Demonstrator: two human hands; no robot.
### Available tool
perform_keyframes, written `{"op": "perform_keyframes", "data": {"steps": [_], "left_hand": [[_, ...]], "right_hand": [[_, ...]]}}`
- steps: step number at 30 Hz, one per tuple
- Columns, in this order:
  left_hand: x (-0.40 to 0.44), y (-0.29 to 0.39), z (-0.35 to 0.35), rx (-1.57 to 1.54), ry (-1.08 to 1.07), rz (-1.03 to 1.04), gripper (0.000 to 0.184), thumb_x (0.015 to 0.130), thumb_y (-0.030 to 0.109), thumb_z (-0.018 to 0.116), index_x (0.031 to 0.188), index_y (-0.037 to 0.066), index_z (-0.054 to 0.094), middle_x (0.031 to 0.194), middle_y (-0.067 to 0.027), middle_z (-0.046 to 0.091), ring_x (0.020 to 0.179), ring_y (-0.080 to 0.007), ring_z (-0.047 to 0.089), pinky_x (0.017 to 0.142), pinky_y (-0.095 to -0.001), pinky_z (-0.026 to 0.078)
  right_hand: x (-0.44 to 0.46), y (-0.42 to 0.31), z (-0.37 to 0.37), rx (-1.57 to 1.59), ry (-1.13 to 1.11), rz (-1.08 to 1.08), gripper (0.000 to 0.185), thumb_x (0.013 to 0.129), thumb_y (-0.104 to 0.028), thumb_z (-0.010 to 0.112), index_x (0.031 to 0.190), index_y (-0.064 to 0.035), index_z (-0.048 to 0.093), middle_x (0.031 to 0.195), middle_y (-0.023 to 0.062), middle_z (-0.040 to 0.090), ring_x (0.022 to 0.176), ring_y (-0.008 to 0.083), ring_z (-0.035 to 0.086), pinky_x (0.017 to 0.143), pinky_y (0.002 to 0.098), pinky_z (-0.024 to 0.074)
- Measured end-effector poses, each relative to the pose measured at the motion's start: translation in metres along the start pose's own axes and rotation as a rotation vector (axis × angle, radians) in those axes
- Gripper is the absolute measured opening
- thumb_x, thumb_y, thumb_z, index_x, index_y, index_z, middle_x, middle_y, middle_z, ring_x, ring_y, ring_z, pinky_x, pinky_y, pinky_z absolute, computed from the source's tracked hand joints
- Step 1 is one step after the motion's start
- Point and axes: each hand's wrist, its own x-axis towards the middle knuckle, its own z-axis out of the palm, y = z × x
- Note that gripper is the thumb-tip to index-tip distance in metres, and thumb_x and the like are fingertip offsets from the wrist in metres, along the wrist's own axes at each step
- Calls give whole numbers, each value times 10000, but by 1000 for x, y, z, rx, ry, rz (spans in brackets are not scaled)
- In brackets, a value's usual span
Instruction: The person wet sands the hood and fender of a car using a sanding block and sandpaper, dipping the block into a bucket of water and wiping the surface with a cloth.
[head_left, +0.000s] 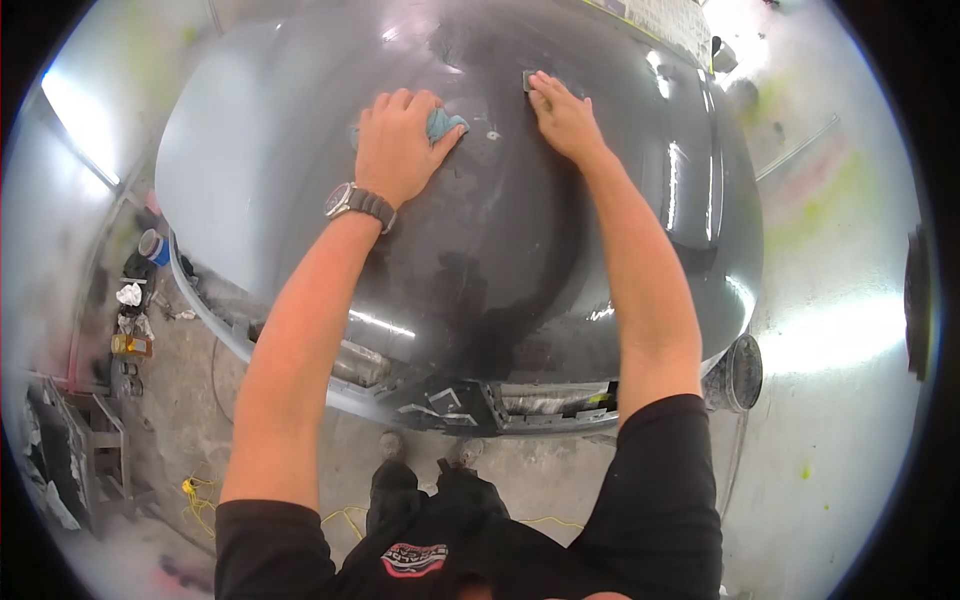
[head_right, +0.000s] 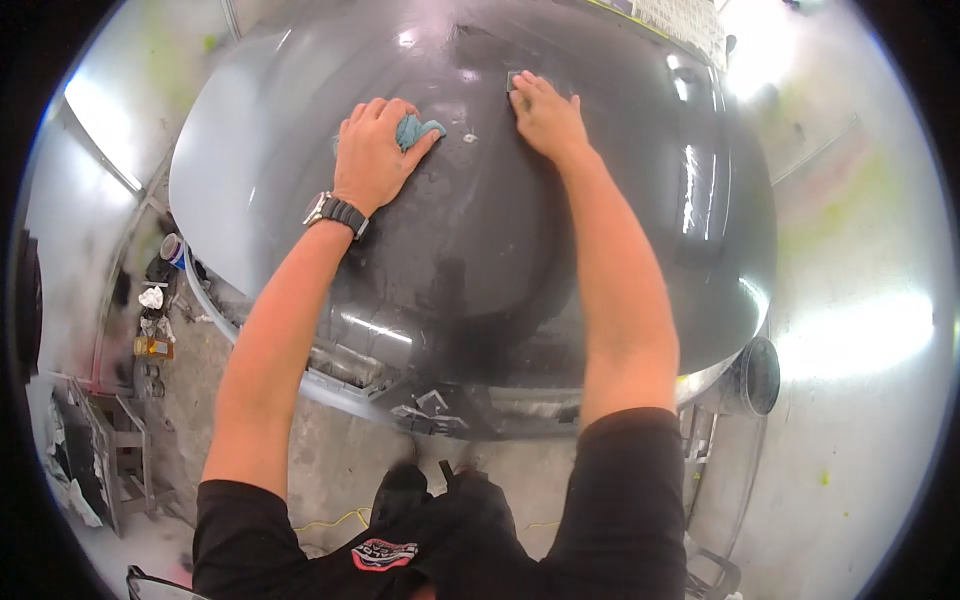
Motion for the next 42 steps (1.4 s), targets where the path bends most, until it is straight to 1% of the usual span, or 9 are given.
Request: {"op": "perform_keyframes", "data": {"steps": [6, 12, 17, 20, 25, 28, 31, 37, 42], "left_hand": [[-10, -10, 11, 24, 53, 69, 371, 911, 442, 774, 1097, 129, 701, 1029, -64, 692, 1020, -317, 633, 880, -475, 477], [-5, -7, 9, 34, 44, 70, 396, 912, 471, 762, 1116, 137, 704, 1020, -60, 700, 1015, -321, 640, 886, -483, 482], [-3, -11, 10, 62, 63, 105, 405, 913, 481, 757, 1125, 140, 707, 1039, -60, 700, 1022, -323, 637, 895, -482, 483], [-7, 3, -1, 11, 100, 50, 330, 899, 362, 748, 1103, 105, 715, 1074, -142, 678, 1062, -374, 624, 906, -513, 487], [-10, 2, -2, 2, 62, 36, 397, 883, 407, 760, 1122, 96, 696, 1088, -162, 674, 1076, -380, 624, 903, -532, 492], [-3, 2, -6, 2, 50, 22, 403, 882, 409, 760, 1125, 94, 691, 1090, -166, 674, 1078, -385, 621, 909, -537, 489], [-9, 7, -6, -30, 76, 29, 402, 883, 410, 757, 1115, 88, 688, 1086, -170, 674, 1076, -394, 618, 915, -537, 486], [-4, 3, -7, -19, 63, 44, 394, 886, 411, 757, 1083, 77, 692, 1082, -173, 674, 1068, -404, 614, 917, -533, 484], [-2, -8, 9, 40, 77, 83, 412, 912, 485, 756, 1116, 130, 713, 1036, -74, 703, 1033, -338, 639, 899, -491, 487]], "right_hand": [[-154, -77, -14, -106, 24, -111, 631, 1055, -365, 578, 1601, -103, 401, 1691, 99, 373, 1536, 300, 390, 1252, 633, 245], [-345, -150, -1, -26, -25, -52, 732, 896, -152, 745, 1577, -128, 478, 1675, 93, 418, 1547, 296, 391, 1222, 690, 255], [-226, -122, -16, -49, 91, -134, 505, 991, -121, 658, 1486, -94, 562, 1611, 100, 499, 1476, 333, 478, 1170, 687, 334], [-212, -134, -3, -60, 170, -52, 487, 1006, -128, 649, 1484, -88, 566, 1589, 107, 520, 1463, 345, 486, 1163, 686, 340], [-330, -168, 9, 15, 36, -56, 582, 923, -105, 715, 1488, -127, 578, 1636, 86, 480, 1497, 293, 469, 1192, 684, 310], [-276, -139, 1, -26, 83, -157, 605, 894, -78, 730, 1479, -133, 584, 1626, 77, 494, 1492, 280, 480, 1206, 689, 290], [-181, -117, -1, -59, 176, -72, 449, 1028, -189, 623, 1464, -95, 575, 1565, 99, 546, 1436, 332, 515, 1170, 670, 341], [-316, -148, 3, -52, 35, -30, 641, 986, -226, 681, 1574, -89, 465, 1660, 133, 427, 1528, 333, 409, 1214, 658, 282], [-209, -89, -25, -132, 76, -92, 591, 1007, -278, 650, 1553, -114, 492, 1640, 128, 453, 1521, 327, 418, 1224, 661, 271]]}}
